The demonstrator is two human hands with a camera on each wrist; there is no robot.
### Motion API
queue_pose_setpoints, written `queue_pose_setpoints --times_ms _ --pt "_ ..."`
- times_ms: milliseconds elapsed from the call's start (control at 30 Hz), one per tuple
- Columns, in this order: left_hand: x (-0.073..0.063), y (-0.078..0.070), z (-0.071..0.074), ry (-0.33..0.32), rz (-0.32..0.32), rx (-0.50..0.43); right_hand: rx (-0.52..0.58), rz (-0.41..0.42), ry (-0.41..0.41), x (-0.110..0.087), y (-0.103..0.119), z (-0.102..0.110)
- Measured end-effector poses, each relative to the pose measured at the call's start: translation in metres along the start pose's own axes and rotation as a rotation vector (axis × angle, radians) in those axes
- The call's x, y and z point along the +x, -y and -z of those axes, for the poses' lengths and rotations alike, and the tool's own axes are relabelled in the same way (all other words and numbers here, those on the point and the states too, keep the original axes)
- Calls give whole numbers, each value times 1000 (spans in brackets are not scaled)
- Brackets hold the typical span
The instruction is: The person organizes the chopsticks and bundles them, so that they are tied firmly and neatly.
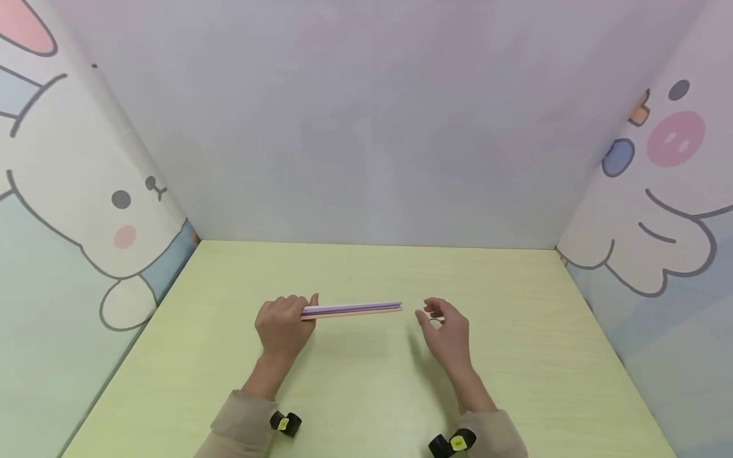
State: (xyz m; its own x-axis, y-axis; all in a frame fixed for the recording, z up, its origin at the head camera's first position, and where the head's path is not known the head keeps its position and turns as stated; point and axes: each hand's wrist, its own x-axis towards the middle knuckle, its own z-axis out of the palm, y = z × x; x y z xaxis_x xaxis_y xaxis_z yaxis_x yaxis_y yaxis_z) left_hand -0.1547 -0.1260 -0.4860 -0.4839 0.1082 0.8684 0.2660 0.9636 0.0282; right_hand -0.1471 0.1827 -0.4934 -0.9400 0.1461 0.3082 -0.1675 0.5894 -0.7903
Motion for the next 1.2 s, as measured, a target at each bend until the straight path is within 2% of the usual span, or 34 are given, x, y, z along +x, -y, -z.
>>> queue_pose_setpoints --times_ms 267,433,733,967,1200 --pt "-1 2 0 -21 -4 0 -253 -72 224 -5 -20 9" --pt "-2 4 -1 -23 5 -4 -366 -80 304 -8 -26 12" --pt "-1 3 1 -20 0 -1 -393 -67 356 -11 -29 12" --pt "-4 2 1 15 14 -15 -450 -70 398 -10 -27 9" --pt "-8 3 -2 18 11 -16 -396 -127 365 -11 -26 11"
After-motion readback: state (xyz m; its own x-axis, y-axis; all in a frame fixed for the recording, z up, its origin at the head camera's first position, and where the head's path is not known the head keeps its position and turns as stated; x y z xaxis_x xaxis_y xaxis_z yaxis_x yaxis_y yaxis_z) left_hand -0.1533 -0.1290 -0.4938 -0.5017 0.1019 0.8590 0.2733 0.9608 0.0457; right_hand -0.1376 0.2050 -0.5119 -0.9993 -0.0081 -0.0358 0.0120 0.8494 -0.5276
